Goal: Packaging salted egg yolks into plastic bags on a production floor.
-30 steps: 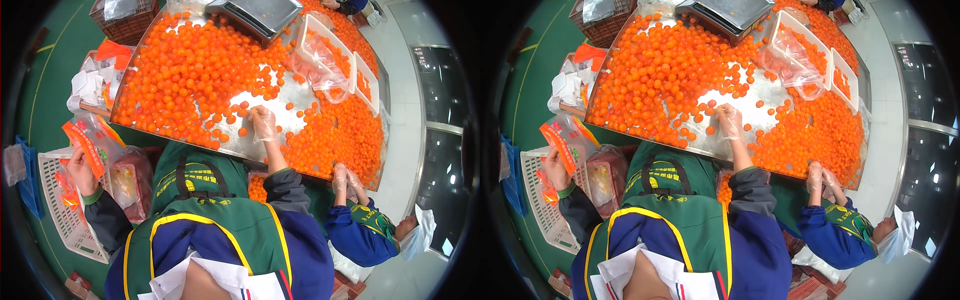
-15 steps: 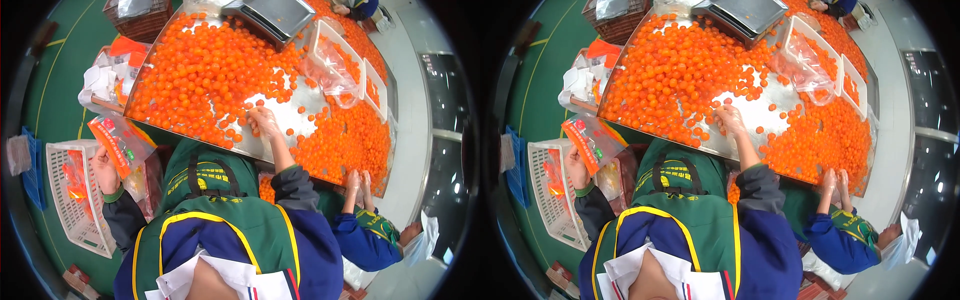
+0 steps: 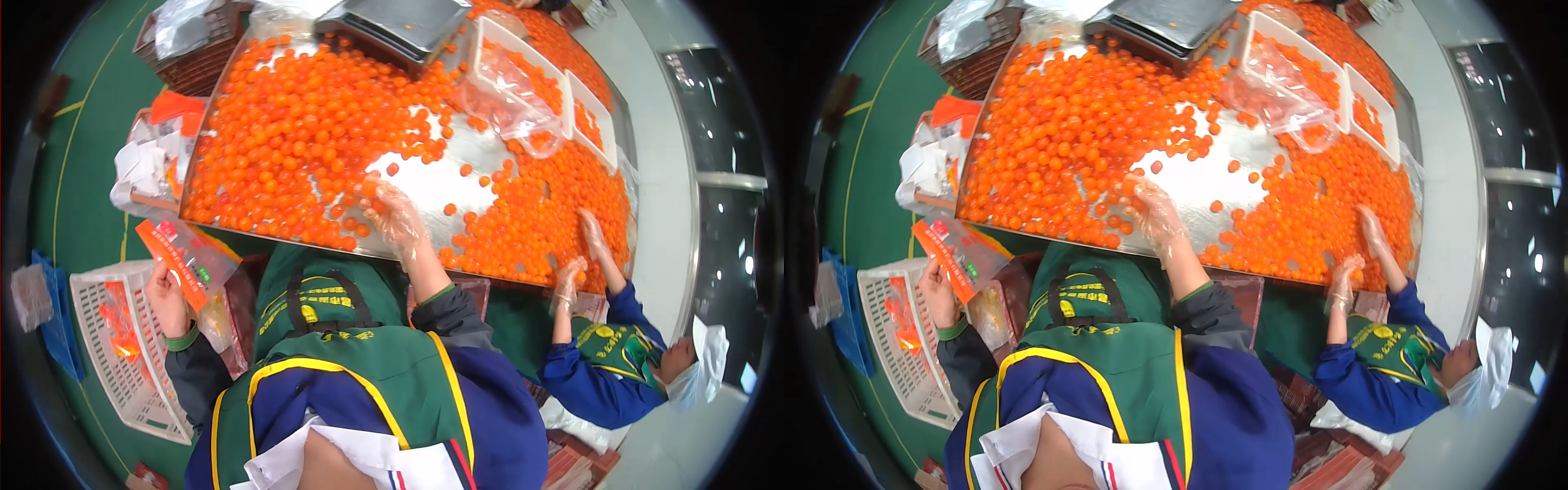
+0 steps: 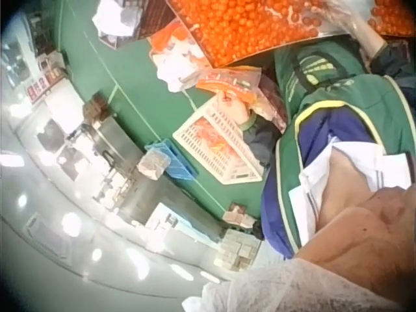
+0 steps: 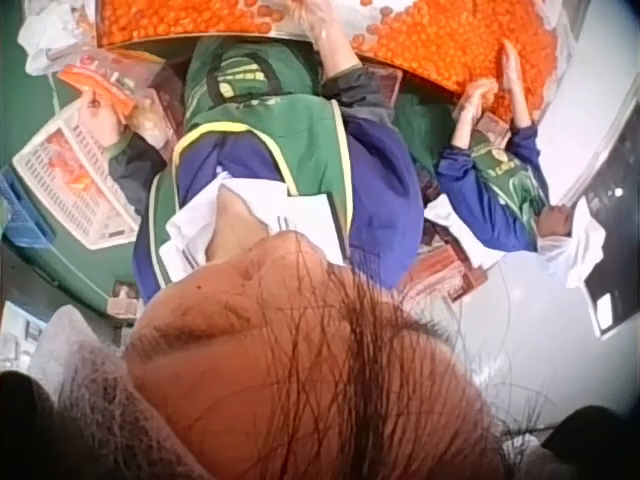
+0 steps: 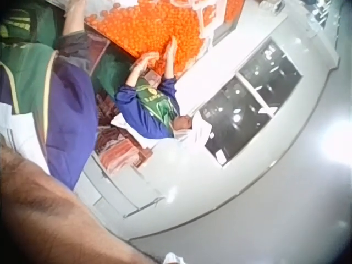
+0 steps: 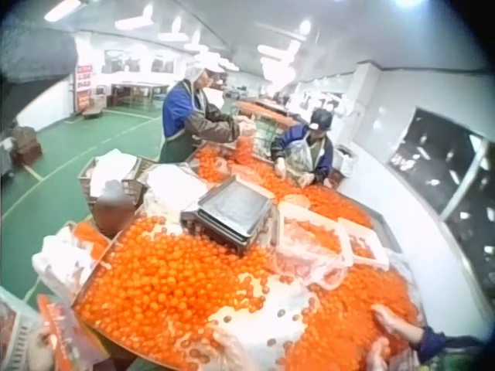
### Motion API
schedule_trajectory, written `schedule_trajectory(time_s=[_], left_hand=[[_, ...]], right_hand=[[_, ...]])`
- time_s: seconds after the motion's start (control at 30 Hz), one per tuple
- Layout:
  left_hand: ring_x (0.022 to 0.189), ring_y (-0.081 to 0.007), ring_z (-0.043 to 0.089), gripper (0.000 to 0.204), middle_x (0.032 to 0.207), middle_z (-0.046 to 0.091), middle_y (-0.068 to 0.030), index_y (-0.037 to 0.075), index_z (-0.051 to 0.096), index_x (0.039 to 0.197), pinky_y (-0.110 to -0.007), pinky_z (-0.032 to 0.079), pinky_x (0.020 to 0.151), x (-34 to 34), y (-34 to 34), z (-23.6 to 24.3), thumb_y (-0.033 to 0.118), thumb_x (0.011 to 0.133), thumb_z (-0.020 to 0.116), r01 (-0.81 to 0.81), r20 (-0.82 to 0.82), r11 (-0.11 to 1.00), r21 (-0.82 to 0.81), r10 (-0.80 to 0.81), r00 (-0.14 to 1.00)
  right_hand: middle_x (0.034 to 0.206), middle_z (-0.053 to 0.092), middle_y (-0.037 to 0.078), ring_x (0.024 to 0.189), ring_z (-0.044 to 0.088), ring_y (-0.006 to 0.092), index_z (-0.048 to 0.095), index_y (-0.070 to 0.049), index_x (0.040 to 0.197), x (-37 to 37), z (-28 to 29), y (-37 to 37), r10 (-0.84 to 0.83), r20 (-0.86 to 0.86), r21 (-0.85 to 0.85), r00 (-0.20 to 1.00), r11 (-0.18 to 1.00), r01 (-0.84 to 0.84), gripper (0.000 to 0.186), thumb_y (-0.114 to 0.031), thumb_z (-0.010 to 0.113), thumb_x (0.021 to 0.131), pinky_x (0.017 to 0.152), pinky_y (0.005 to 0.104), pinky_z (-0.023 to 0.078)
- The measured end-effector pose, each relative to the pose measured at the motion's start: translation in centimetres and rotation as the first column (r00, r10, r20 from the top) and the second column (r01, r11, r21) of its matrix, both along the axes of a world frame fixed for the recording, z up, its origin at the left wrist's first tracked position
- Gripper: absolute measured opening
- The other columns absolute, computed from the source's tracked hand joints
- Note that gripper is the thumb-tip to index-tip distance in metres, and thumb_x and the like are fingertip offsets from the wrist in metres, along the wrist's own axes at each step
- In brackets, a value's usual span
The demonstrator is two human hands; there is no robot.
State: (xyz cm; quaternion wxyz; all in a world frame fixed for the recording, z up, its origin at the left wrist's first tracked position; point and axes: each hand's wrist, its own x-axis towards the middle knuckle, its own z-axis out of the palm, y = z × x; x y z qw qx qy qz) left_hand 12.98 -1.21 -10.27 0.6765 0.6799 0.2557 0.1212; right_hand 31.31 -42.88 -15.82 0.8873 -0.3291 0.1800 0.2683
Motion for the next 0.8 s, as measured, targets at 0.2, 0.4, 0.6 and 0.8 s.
schedule_trajectory(time_s=[0.2, 0.4, 0.6, 0.8], left_hand=[[0.094, -0.0092, 0.059, 0.030, 0.110, 0.065, -0.0043, -0.006, 0.063, 0.122, -0.023, 0.047, 0.083, 1.8, -0.2, 0.0, -0.005, 0.094, 0.053, 0.072, -0.038, 0.988, 0.137, -0.067, 0.997], [0.091, -0.0063, 0.057, 0.033, 0.107, 0.065, -0.0013, -0.006, 0.064, 0.123, -0.021, 0.046, 0.079, 2.4, -0.2, 0.4, -0.007, 0.093, 0.051, 0.111, -0.094, 0.977, 0.184, -0.095, 0.991], [0.079, -0.0030, 0.054, 0.038, 0.099, 0.063, 0.0006, -0.004, 0.061, 0.127, -0.017, 0.043, 0.068, 2.8, -1.0, 0.5, -0.009, 0.091, 0.052, 0.099, -0.059, 0.989, 0.109, -0.093, 0.994], [0.082, -0.0056, 0.055, 0.035, 0.098, 0.063, -0.0017, -0.005, 0.064, 0.119, -0.019, 0.045, 0.072, 2.2, -1.4, 0.3, -0.012, 0.086, 0.052, 0.045, -0.059, 0.977, 0.209, -0.033, 0.998]], right_hand=[[0.100, 0.063, 0.019, 0.076, 0.063, 0.0210, 0.058, 0.001, 0.111, 1.7, -2.2, -10.3, -0.162, -0.127, -0.044, 0.979, 0.987, 0.158, 0.016, -0.008, 0.055, 0.098, 0.060, 0.0236, 0.057], [0.089, 0.058, 0.012, 0.071, 0.059, 0.0221, 0.057, 0.006, 0.100, 11.3, 4.4, -21.5, -0.737, 0.099, -0.358, 0.669, 0.601, 0.715, 0.010, -0.002, 0.059, 0.093, 0.060, 0.0265, 0.057], [0.083, 0.059, 0.010, 0.071, 0.060, 0.0207, 0.061, 0.003, 0.102, 14.9, 5.4, -26.3, -0.708, 0.259, -0.482, 0.657, 0.495, 0.723, 0.016, 0.002, 0.062, 0.086, 0.059, 0.0252, 0.054], [0.076, 0.062, 0.009, 0.059, 0.058, 0.0150, 0.060, 0.003, 0.104, 8.3, 0.0, -22.7, -0.322, 0.168, -0.639, 0.932, 0.684, 0.352, 0.015, -0.007, 0.061, 0.093, 0.048, 0.0220, 0.045]])
